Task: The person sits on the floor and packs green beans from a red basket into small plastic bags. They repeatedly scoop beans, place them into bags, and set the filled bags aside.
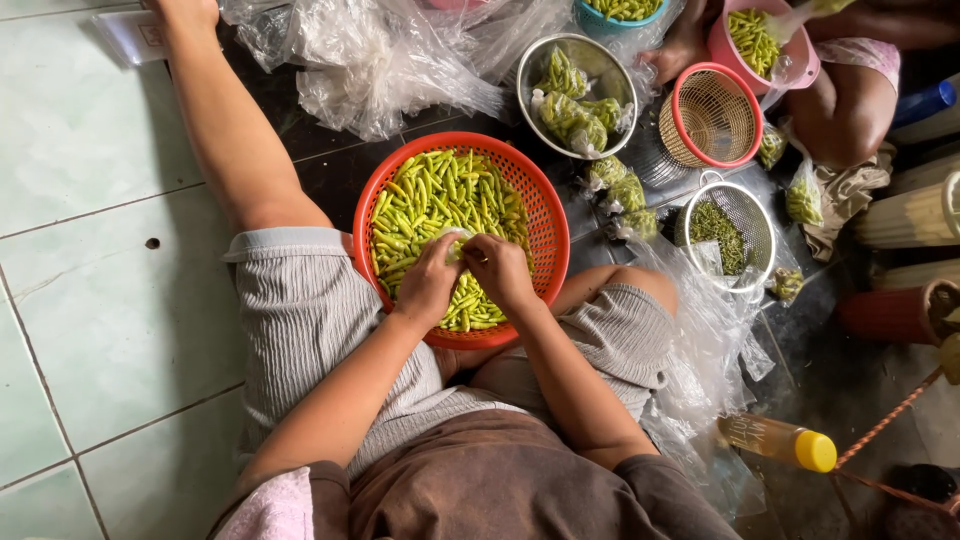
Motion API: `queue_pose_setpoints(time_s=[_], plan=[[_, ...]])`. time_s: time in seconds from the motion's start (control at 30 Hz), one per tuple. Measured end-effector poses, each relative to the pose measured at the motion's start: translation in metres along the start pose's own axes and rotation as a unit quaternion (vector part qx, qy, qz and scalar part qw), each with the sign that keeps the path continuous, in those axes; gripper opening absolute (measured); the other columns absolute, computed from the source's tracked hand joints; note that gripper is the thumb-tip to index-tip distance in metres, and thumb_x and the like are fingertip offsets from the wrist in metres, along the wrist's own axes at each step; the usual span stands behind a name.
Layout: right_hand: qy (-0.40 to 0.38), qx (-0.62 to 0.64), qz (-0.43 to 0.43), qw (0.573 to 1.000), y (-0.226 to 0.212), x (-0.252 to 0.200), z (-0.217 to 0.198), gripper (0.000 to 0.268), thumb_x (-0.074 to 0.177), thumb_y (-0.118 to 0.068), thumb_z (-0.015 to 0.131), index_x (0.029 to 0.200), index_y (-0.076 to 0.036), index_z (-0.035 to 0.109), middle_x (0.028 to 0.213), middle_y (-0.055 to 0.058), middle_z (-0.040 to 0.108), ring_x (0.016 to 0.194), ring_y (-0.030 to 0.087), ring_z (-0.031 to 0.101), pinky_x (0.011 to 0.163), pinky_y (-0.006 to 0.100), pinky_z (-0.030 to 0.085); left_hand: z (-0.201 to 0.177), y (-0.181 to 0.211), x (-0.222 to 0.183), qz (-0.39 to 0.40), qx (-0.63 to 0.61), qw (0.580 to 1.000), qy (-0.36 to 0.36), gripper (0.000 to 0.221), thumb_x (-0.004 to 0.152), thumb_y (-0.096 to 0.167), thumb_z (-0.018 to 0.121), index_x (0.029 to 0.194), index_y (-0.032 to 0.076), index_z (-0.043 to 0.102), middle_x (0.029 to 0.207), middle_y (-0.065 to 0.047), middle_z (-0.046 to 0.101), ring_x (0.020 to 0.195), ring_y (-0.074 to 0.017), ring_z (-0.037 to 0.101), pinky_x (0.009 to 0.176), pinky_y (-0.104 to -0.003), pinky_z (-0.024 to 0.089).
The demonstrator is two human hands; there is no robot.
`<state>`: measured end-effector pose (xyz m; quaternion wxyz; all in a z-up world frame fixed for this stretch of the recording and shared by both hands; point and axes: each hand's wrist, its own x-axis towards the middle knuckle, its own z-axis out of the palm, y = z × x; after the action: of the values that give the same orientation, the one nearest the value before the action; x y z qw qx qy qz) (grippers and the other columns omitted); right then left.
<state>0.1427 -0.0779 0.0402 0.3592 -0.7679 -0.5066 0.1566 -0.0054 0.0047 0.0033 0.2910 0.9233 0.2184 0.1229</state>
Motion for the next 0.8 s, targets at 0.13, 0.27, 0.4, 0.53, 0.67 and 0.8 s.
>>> queue_pose_setpoints(time_s=[0.13,0.27,0.4,0.53,0.67,0.8], plan=[[0.023,-0.039,-0.021,0.999,0.002,0.001,-0.003,0.013,0.082,-0.008,0.078,0.095,-0.007,0.076,0.084,0.017,0.069,0.073,0.038,0.072,0.059,0.044,0.061,0.01,-0.004,-0.003,0.02,0.02,1.0,0.012,0.017,0.099,0.005,0.065,0.111,0.012,0.075,0.149,-0.009,0.044,0.134,-0.0498,0.051,0.089,-0.057,0.065],[-0.004,0.1,0.035,0.994,-0.009,0.0,-0.011,0.018,0.087,-0.004,0.073,0.104,-0.004,0.078,0.09,0.018,0.073,0.08,0.032,0.076,0.065,0.035,0.062,0.004,-0.002,0.001,0.028,0.006,0.999,0.039,0.013,0.095,0.003,0.068,0.105,0.01,0.073,0.149,-0.01,0.044,0.135,-0.0505,0.049,0.091,-0.058,0.063],[0.024,0.162,0.067,0.984,-0.002,-0.002,-0.01,0.026,0.089,-0.002,0.071,0.113,-0.01,0.077,0.087,0.009,0.075,0.07,0.017,0.072,0.06,0.027,0.059,0.012,-0.004,0.004,0.028,-0.011,0.996,0.08,0.006,0.094,0.004,0.072,0.098,0.009,0.072,0.145,-0.01,0.047,0.135,-0.0469,0.05,0.086,-0.056,0.065],[0.107,0.113,0.045,0.987,0.013,0.001,-0.013,0.02,0.085,-0.004,0.078,0.103,-0.01,0.079,0.088,0.009,0.075,0.076,0.019,0.074,0.06,0.027,0.057,-0.004,0.009,0.002,0.036,-0.004,0.993,0.108,0.007,0.094,0.004,0.073,0.098,0.009,0.072,0.143,-0.011,0.048,0.133,-0.0455,0.053,0.084,-0.056,0.066],[0.033,0.002,0.016,0.999,0.036,-0.001,-0.011,0.039,0.081,-0.011,0.079,0.119,-0.003,0.069,0.105,0.026,0.066,0.093,0.044,0.068,0.075,0.048,0.058,-0.007,0.006,0.004,0.057,0.004,0.987,0.15,0.009,0.096,0.012,0.071,0.104,0.013,0.068,0.14,-0.009,0.049,0.131,-0.0411,0.054,0.093,-0.054,0.062],[-0.162,-0.163,0.063,0.971,0.035,-0.009,0.005,0.061,0.081,-0.028,0.084,0.129,-0.005,0.056,0.127,0.025,0.053,0.099,0.056,0.066,0.083,0.064,0.059,0.03,-0.024,0.012,0.038,0.028,0.987,0.152,0.02,0.096,0.028,0.073,0.111,0.017,0.064,0.128,-0.003,0.054,0.127,-0.0323,0.058,0.108,-0.048,0.055]])
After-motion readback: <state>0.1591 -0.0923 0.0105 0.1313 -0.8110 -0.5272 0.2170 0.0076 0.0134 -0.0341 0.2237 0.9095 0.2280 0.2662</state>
